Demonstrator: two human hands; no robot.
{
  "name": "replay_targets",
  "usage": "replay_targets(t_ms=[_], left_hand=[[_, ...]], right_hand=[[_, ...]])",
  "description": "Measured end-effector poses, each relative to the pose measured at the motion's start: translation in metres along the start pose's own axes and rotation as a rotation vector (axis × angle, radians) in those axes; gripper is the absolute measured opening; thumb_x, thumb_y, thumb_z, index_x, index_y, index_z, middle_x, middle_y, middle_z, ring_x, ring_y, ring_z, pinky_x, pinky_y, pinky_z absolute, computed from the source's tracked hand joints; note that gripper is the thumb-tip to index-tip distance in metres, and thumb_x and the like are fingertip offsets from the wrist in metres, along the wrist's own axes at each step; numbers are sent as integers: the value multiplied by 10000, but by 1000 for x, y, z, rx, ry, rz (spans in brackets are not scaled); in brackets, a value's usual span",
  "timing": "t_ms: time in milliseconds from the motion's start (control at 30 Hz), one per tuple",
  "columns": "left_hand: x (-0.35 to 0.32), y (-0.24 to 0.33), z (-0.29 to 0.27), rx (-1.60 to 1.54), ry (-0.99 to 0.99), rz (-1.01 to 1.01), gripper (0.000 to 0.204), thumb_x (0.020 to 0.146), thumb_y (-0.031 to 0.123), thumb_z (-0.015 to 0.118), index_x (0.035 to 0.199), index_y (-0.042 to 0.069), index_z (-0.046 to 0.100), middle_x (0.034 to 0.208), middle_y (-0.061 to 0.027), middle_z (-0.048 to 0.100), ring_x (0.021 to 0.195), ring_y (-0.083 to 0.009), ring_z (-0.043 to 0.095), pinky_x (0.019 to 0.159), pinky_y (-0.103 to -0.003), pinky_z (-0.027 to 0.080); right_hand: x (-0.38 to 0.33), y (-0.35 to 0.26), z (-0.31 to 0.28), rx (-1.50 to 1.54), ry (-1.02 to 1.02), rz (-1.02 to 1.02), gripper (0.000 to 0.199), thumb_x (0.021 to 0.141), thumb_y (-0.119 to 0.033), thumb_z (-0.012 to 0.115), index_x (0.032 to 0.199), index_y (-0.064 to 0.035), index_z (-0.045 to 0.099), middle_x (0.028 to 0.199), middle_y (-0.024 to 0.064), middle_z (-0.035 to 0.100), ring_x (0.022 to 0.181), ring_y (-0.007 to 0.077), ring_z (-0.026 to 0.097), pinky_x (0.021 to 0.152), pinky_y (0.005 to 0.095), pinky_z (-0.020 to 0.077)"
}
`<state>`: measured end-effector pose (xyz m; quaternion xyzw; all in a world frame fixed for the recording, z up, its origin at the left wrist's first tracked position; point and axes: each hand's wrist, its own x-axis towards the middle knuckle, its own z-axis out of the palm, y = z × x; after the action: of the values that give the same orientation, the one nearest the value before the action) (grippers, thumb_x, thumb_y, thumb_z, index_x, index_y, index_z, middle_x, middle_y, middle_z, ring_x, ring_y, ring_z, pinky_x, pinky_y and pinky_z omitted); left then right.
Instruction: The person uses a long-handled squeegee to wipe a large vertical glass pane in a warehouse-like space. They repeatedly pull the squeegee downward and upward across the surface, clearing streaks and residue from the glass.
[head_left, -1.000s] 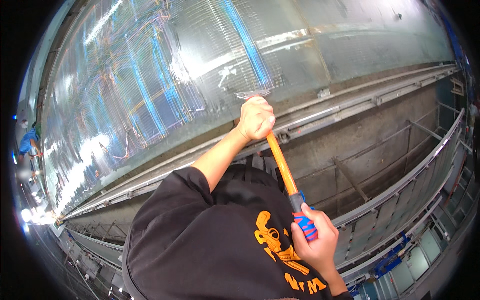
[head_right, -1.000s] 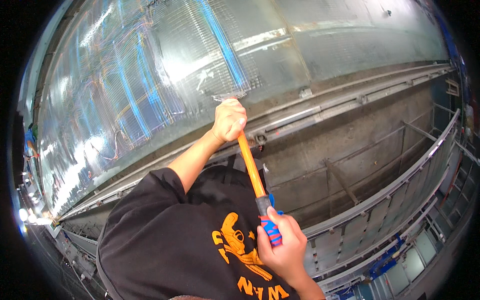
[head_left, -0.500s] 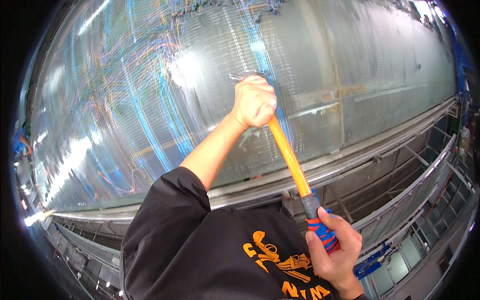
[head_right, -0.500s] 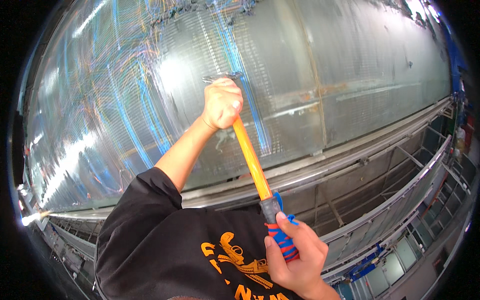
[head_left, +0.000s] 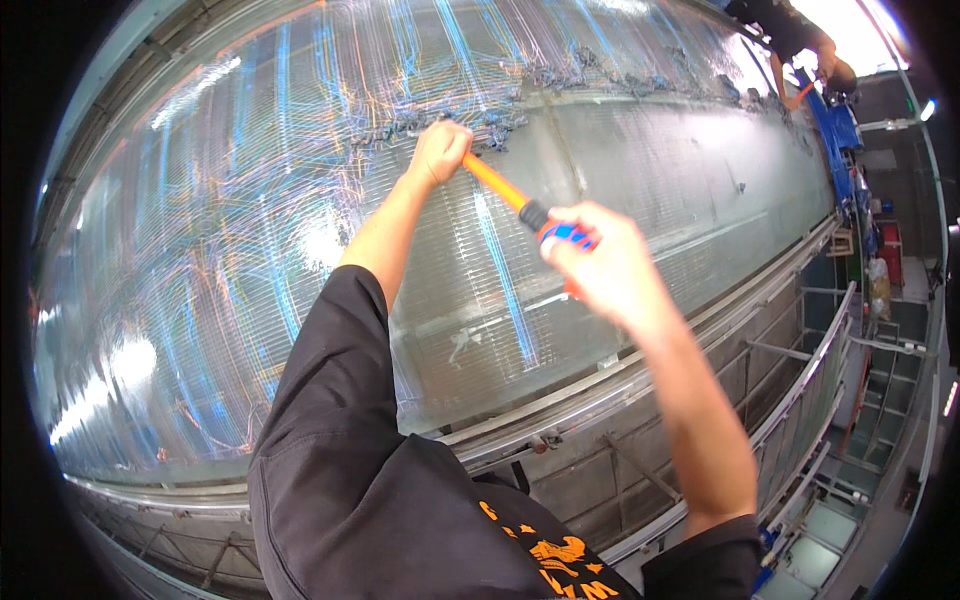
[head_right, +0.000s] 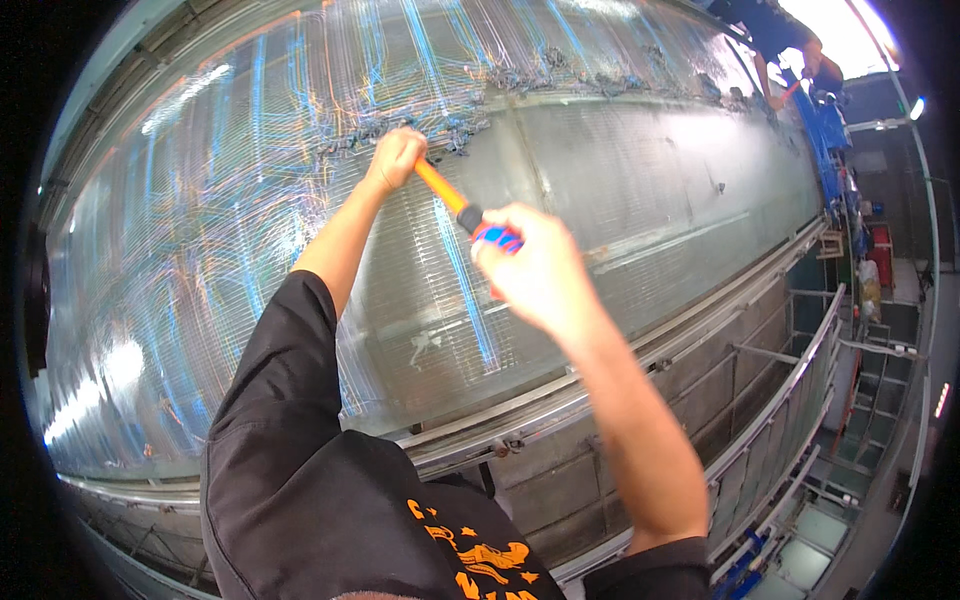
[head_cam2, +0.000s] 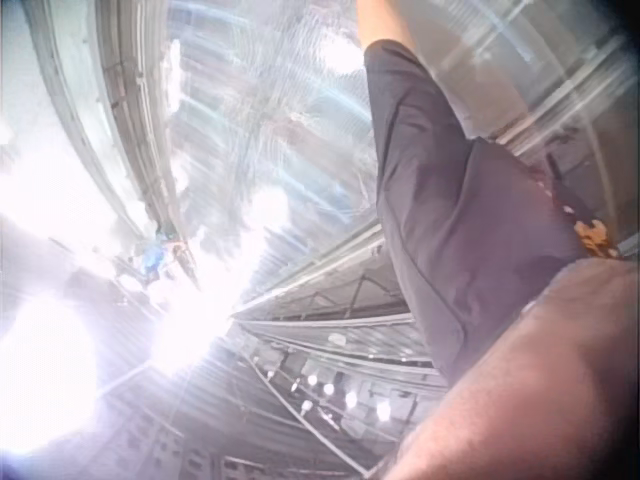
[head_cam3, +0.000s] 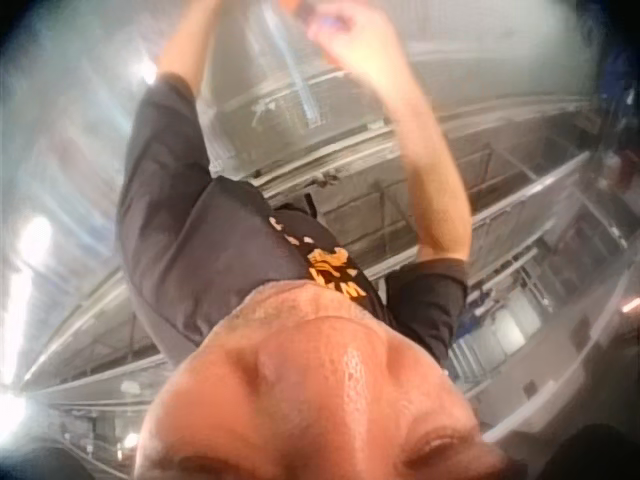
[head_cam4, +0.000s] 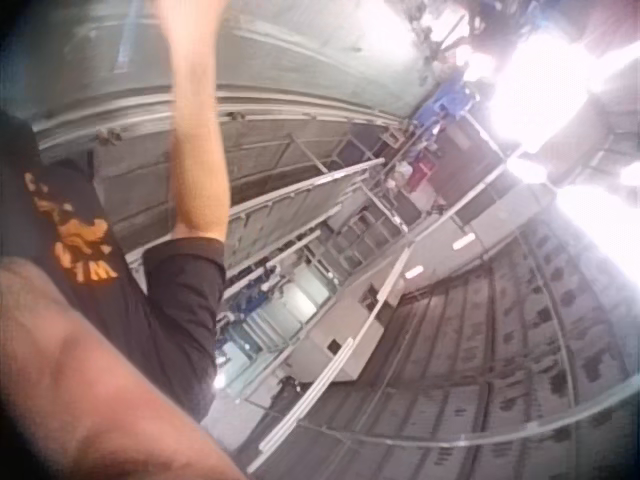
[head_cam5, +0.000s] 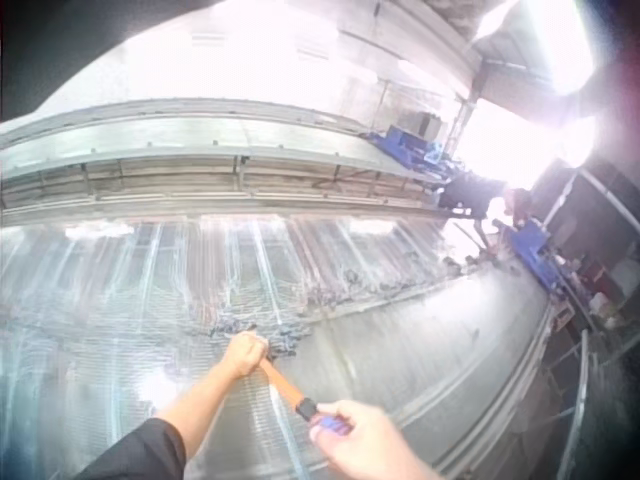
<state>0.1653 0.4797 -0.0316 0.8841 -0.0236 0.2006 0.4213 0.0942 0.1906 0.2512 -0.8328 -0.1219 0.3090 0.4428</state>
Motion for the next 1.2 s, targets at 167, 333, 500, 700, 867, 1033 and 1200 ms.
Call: replay_targets(t_ms=[167,333,500,700,867,1033,1200], left_hand=[[-128,83,3,47,72,69,397,964,274,556,640,44,558,698,-190,587,760,-431,589,768,-535,466],[-256,219,38,24,-62,103,375,885,242,666,564,80,557,621,-107,553,677,-360,594,743,-485,480],[-338,322,97,-61,-123,127,379,886,269,680,561,99,581,617,-90,560,673,-347,592,731,-460,471],[-357,368,142,-106,-148,137,389,892,280,657,557,93,588,617,-87,558,687,-345,586,705,-461,448],[-359,362,156,-149,-153,98,357,891,245,623,580,81,562,635,-93,557,691,-351,578,724,-457,460],[-331,326,154,-232,-26,82,304,823,249,637,558,117,564,607,-61,555,613,-323,565,648,-435,455],[-281,282,127,-350,-23,71,273,790,238,597,553,129,519,600,-54,553,573,-307,552,610,-407,447]], right_hand=[[-145,72,28,-31,33,-158,493,904,-151,811,1349,3,666,1098,224,765,1028,299,770,926,395,587],[-326,163,17,52,-6,74,609,889,-118,800,1461,-10,620,1260,233,738,1163,335,740,1026,385,547],[-456,206,-6,83,15,168,612,882,-84,791,1463,14,625,1220,225,746,1075,282,749,964,364,558],[-501,206,-32,33,86,123,563,880,-54,770,1420,45,647,1081,201,751,901,241,730,855,353,568],[-478,201,-42,52,84,145,527,859,-22,750,1371,68,665,1077,212,759,918,271,753,856,359,577],[-419,161,-52,-71,15,191,514,814,-5,763,1316,77,690,1060,229,763,896,284,774,821,349,594],[-349,111,-47,-102,10,84,509,783,14,769,1281,92,701,944,217,754,788,251,756,731,319,587]])
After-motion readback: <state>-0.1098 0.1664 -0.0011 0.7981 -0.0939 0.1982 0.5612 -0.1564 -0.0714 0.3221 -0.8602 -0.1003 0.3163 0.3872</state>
